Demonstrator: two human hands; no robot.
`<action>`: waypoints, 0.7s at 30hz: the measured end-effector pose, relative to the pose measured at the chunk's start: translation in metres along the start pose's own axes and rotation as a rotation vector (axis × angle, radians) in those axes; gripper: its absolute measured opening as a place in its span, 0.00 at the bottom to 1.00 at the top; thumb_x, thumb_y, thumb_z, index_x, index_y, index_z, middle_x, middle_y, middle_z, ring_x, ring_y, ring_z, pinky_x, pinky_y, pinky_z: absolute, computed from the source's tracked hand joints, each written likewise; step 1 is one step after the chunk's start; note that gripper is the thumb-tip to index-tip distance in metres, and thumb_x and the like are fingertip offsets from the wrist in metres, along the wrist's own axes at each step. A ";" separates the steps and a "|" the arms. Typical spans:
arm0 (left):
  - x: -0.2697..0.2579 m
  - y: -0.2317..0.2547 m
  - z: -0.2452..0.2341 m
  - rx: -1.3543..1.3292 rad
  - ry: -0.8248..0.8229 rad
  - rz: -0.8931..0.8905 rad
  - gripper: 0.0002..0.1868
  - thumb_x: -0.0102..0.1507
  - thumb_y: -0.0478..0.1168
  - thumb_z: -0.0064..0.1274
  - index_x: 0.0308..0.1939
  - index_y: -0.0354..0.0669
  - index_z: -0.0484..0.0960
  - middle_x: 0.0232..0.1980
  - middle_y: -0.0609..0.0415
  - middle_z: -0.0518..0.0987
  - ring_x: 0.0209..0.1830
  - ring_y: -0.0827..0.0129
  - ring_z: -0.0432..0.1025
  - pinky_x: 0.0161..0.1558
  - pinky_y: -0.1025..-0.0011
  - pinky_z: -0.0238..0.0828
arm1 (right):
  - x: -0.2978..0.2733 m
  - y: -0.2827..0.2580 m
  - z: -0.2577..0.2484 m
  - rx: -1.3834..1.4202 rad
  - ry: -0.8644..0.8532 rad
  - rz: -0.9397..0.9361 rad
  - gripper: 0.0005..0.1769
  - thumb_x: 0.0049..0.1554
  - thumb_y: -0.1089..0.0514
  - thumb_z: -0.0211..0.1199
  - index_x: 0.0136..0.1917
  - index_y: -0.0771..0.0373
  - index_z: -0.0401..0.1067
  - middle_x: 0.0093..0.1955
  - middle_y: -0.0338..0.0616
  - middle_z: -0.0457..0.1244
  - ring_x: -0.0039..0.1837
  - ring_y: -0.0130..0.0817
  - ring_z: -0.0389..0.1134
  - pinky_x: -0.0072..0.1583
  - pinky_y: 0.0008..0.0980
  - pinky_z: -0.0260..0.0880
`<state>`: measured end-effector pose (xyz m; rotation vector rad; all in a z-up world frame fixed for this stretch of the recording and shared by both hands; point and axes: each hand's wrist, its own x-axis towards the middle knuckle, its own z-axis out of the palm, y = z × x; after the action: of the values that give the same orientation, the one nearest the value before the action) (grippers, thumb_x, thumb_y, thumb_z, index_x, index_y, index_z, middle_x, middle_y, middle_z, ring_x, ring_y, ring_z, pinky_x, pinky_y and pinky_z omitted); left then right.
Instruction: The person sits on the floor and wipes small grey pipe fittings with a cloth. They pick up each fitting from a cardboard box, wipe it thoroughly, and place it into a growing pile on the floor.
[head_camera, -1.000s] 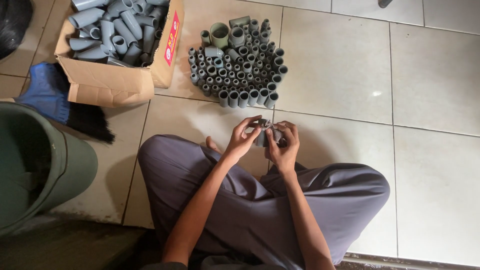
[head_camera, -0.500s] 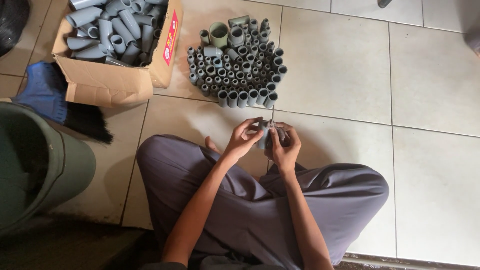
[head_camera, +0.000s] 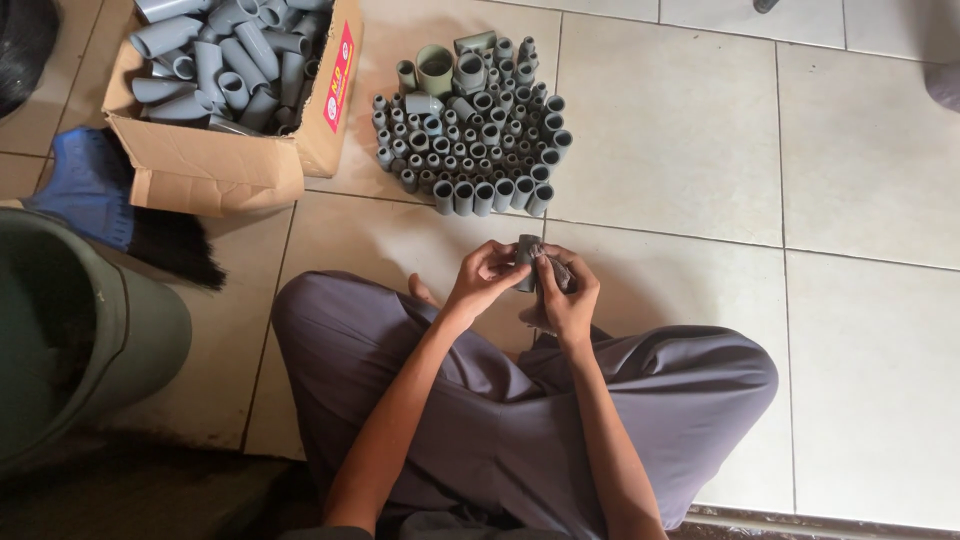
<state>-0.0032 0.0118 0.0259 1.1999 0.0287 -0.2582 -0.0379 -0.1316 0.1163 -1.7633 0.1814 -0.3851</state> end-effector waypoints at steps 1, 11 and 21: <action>0.000 0.003 0.002 0.001 -0.002 0.000 0.18 0.59 0.38 0.71 0.47 0.39 0.78 0.46 0.40 0.83 0.42 0.67 0.79 0.45 0.69 0.80 | 0.001 0.001 0.000 0.000 0.002 -0.001 0.05 0.57 0.61 0.71 0.48 0.61 0.80 0.41 0.50 0.72 0.45 0.31 0.70 0.48 0.40 0.72; -0.008 0.021 0.007 0.042 0.080 0.027 0.20 0.59 0.37 0.70 0.51 0.39 0.79 0.50 0.39 0.83 0.43 0.67 0.79 0.50 0.64 0.79 | -0.001 0.021 0.000 -0.080 -0.032 -0.015 0.03 0.54 0.58 0.74 0.43 0.56 0.82 0.36 0.45 0.71 0.39 0.30 0.73 0.42 0.31 0.71; -0.002 0.012 0.002 0.044 0.057 0.046 0.21 0.61 0.41 0.69 0.53 0.38 0.79 0.50 0.39 0.83 0.47 0.67 0.77 0.53 0.64 0.77 | 0.002 0.025 -0.006 -0.019 -0.055 0.025 0.03 0.55 0.59 0.74 0.43 0.60 0.82 0.35 0.47 0.71 0.41 0.33 0.74 0.43 0.36 0.73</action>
<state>-0.0028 0.0147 0.0379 1.2501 0.0448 -0.1853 -0.0362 -0.1438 0.0936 -1.7869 0.1681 -0.3174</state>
